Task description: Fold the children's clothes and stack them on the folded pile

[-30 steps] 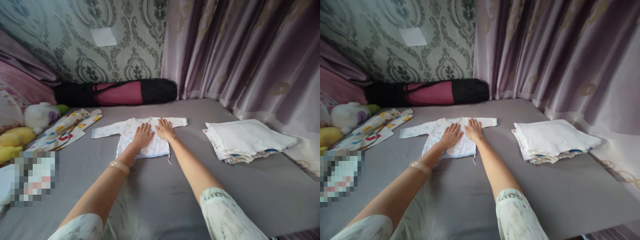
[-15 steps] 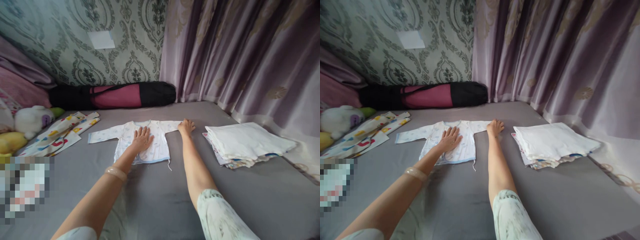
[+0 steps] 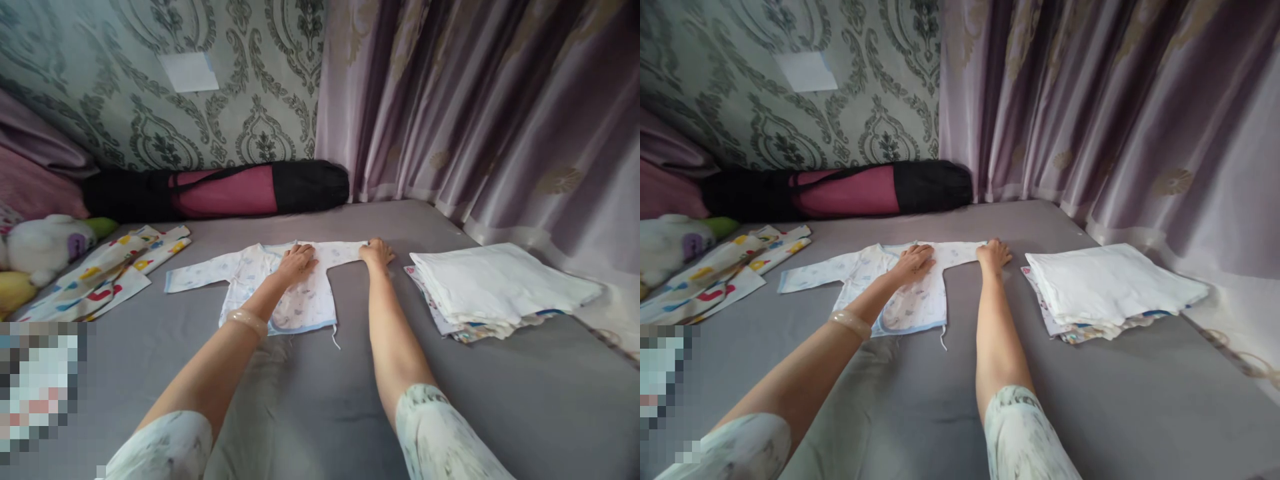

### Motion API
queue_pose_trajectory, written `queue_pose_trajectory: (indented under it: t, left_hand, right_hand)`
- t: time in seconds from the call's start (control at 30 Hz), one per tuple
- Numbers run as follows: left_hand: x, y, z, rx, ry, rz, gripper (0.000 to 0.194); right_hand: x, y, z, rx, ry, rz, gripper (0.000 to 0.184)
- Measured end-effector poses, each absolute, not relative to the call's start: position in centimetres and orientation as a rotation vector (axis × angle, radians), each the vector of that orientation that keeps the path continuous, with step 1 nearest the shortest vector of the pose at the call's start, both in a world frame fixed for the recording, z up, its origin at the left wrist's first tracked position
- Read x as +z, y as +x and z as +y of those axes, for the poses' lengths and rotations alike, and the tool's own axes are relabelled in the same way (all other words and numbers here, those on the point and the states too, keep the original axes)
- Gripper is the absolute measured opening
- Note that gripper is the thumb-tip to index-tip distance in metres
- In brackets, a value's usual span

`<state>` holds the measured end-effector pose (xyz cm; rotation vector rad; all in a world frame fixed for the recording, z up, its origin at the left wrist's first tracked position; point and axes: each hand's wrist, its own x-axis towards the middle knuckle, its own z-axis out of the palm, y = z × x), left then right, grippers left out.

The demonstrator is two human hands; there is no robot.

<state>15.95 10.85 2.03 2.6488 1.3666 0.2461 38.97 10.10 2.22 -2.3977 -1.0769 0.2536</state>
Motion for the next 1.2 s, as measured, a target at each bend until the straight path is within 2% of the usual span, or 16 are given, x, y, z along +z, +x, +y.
queue_pose_trajectory:
  t: [0.27,0.73,1.0,1.2]
  left_hand:
    - [0.8,16.5,12.6,0.219,2.566,1.459,0.064]
    - [2.9,17.0,15.1,-0.055,2.485,1.391,0.091]
    - [4.2,17.4,15.1,-0.105,2.465,1.352,0.081]
    - [3.5,16.6,15.0,0.073,2.459,1.383,0.081]
  right_hand:
    - [3.0,41.3,11.3,0.530,-2.101,-1.183,0.023]
    - [7.6,37.7,10.9,1.001,-1.582,-0.803,0.012]
    - [8.4,31.9,11.5,1.150,-1.455,-0.784,0.008]
    - [8.0,30.1,11.5,1.168,-1.465,-0.848,0.012]
